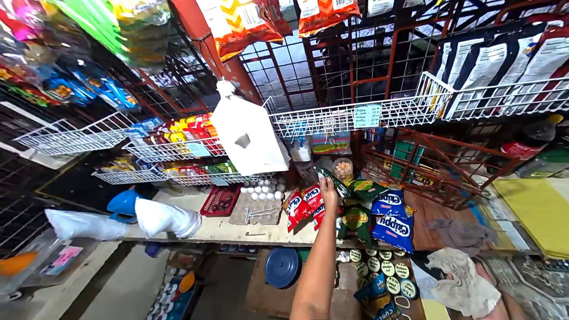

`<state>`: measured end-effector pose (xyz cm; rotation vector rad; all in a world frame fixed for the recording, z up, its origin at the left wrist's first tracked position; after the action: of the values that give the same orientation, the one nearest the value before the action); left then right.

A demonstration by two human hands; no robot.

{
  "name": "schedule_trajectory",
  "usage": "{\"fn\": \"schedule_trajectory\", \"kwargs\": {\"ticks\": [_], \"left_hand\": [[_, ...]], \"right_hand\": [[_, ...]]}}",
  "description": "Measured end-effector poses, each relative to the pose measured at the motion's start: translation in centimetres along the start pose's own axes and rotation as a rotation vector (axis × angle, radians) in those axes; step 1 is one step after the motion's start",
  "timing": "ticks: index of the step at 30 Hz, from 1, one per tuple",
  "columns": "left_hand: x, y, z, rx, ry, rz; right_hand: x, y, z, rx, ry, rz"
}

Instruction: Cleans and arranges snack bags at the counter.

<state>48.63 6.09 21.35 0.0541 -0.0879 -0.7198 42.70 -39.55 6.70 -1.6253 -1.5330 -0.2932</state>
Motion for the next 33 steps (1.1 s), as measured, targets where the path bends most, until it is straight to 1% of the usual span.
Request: {"fn": "schedule_trajectory", "kwargs": {"ticks": [1,2,3,4,6,8,9,11,13,15,16,18,19,20,21,22,23,24,25,27,29,30,31,32,33], "left_hand": [[0.1,-1.0,1.7,0.035,-0.048,-0.061],[0.1,-2.3,3.4,0.054,-0.093,-0.123],[0.0,-3.6,4.8,0.057,-0.135,-0.173],[0.0,-5.0,6.1,0.045,-0.175,-0.218],[0.0,-7.9,8.3,-0.004,-0.250,-0.273],[0.4,-10.5,9.6,-0.038,-0.300,-0.338],[0.8,-11.6,9.9,-0.036,-0.308,-0.381],[1.6,-13.8,10.5,-0.015,-0.337,-0.463],[2.1,-16.0,11.2,0.010,-0.373,-0.488],[1.4,-18.3,11.6,0.007,-0.345,-0.429],[0.9,-19.3,11.9,-0.005,-0.326,-0.415],[0.7,-20.7,13.0,0.005,-0.325,-0.468],[1.2,-21.1,13.7,0.021,-0.353,-0.532],[1.7,-21.5,14.0,0.031,-0.384,-0.615],[2.1,-21.8,14.0,0.034,-0.399,-0.679],[2.4,-22.0,13.9,0.026,-0.403,-0.704],[2.4,-22.0,13.7,0.017,-0.412,-0.695],[2.4,-21.8,13.4,0.012,-0.414,-0.667],[2.1,-21.4,12.9,0.013,-0.408,-0.615],[1.2,-20.5,12.0,0.014,-0.373,-0.479],[-0.1,-19.9,10.2,0.011,-0.266,-0.310],[-0.8,-19.6,8.3,0.067,-0.237,-0.266],[-1.5,-19.0,6.0,0.204,-0.312,-0.292],[-2.0,-18.8,4.9,0.165,-0.370,-0.282],[-2.2,-19.1,5.5,-0.004,-0.370,-0.221]], "right_hand": [[1.3,-0.1,-0.9,-0.037,0.000,-0.017],[2.8,-0.1,-1.8,-0.076,0.026,-0.078],[4.4,0.1,-2.7,-0.100,0.069,-0.192],[6.7,-0.3,-3.6,-0.121,0.092,-0.204],[12.6,-1.7,-5.3,-0.140,0.082,-0.254],[19.2,-3.6,-6.4,-0.179,-0.022,-0.381],[22.0,-4.7,-7.2,-0.290,-0.151,-0.444],[27.3,-8.6,-8.8,-0.641,-0.498,-0.526],[31.1,-12.9,-7.4,-0.990,-0.802,-0.658],[32.1,-15.8,-3.6,-1.219,-1.073,-0.725],[31.9,-16.5,-2.1,-1.284,-1.164,-0.728],[31.5,-16.5,-1.7,-1.276,-1.182,-0.710],[31.9,-15.8,-2.5,-1.234,-1.147,-0.698],[32.6,-14.9,-3.2,-1.145,-1.118,-0.705],[33.5,-13.7,-3.9,-1.017,-1.105,-0.724],[34.4,-12.3,-4.3,-0.868,-1.105,-0.725],[35.2,-10.8,-4.4,-0.704,-1.123,-0.718],[35.6,-9.9,-4.1,-0.594,-1.151,-0.699],[35.6,-9.9,-3.6,-0.562,-1.174,-0.673],[35.5,-12.1,-2.5,-0.640,-1.217,-0.652],[34.5,-15.8,-1.0,-0.847,-1.216,-0.633],[33.7,-17.7,-0.2,-0.960,-1.207,-0.627],[32.9,-19.2,0.6,-1.059,-1.206,-0.616],[32.2,-20.1,1.0,-1.146,-1.206,-0.584],[31.5,-20.2,1.0,-1.211,-1.196,-0.523]]}}
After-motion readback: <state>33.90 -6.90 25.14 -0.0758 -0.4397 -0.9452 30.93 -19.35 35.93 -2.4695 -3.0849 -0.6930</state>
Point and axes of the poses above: each hand's wrist, its own y-axis towards the middle knuckle, its own x-axis out of the palm, z = x × y, the point moved 10 cm from there along y, towards the middle knuckle, and after that the axes turned 3 degrees about y, right-handed, at the moved point
